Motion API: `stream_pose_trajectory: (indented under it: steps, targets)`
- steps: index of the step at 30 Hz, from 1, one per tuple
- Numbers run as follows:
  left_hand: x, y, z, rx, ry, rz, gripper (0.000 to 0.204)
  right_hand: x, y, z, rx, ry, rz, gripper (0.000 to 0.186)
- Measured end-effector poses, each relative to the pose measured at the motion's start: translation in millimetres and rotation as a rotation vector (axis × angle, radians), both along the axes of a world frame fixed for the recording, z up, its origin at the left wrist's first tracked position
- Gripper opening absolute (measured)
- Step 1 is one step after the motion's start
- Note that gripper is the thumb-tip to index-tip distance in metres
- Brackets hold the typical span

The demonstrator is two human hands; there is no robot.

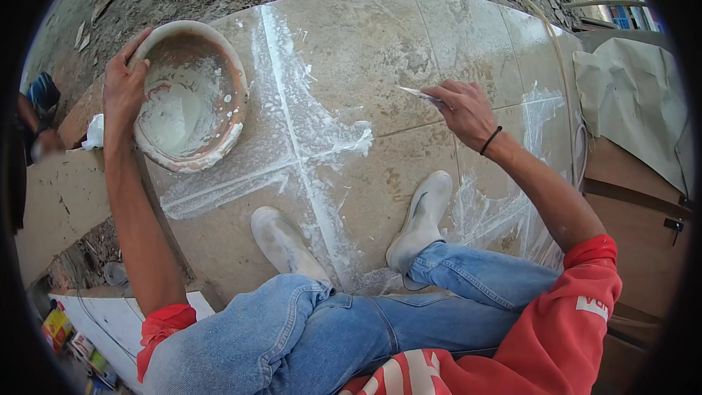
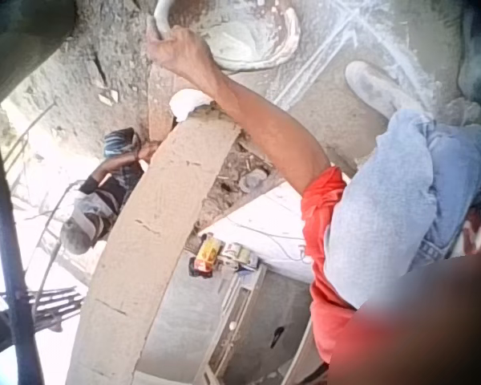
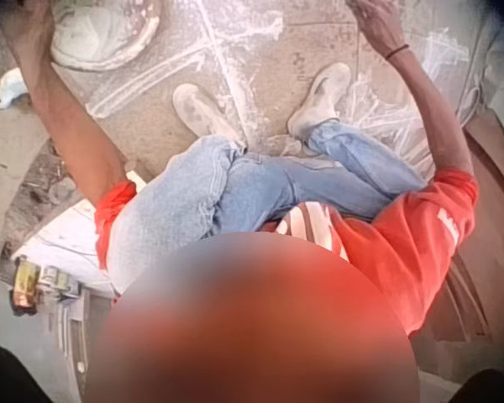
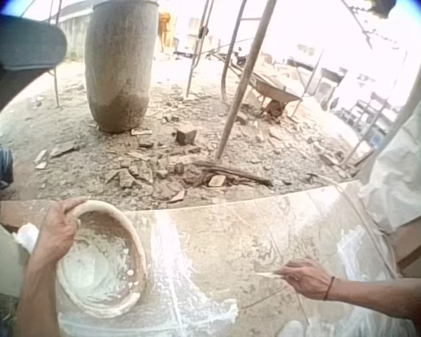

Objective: Filling the gaps between laid floor tiles with white grout mix using a putty knife spatula.

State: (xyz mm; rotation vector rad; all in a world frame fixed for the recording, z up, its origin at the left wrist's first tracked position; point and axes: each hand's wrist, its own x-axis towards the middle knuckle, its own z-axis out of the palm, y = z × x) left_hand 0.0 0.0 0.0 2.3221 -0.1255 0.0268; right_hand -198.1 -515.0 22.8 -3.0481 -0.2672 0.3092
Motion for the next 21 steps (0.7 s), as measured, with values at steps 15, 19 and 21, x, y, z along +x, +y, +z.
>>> stream_pose_trajectory:
  steps: [15,19,21]
  targets:
    - [16.6,12.7,-17.1,-0.15,0.048,-0.023,0.056,-66.8,-26.6,-11.6,0.286,0.01,-0.212,0.014]
    - [8.0,4.3,-7.8,-0.047,-0.083,-0.034,0.054,-46.3,13.6,-110.5,0.482,0.016,-0.101,0.017]
    - [-5.5,-12.4,2.4,0.024,-0.086,-0.021,0.054,-44.5,7.5,-123.2,0.518,0.006,-0.055,0.018]
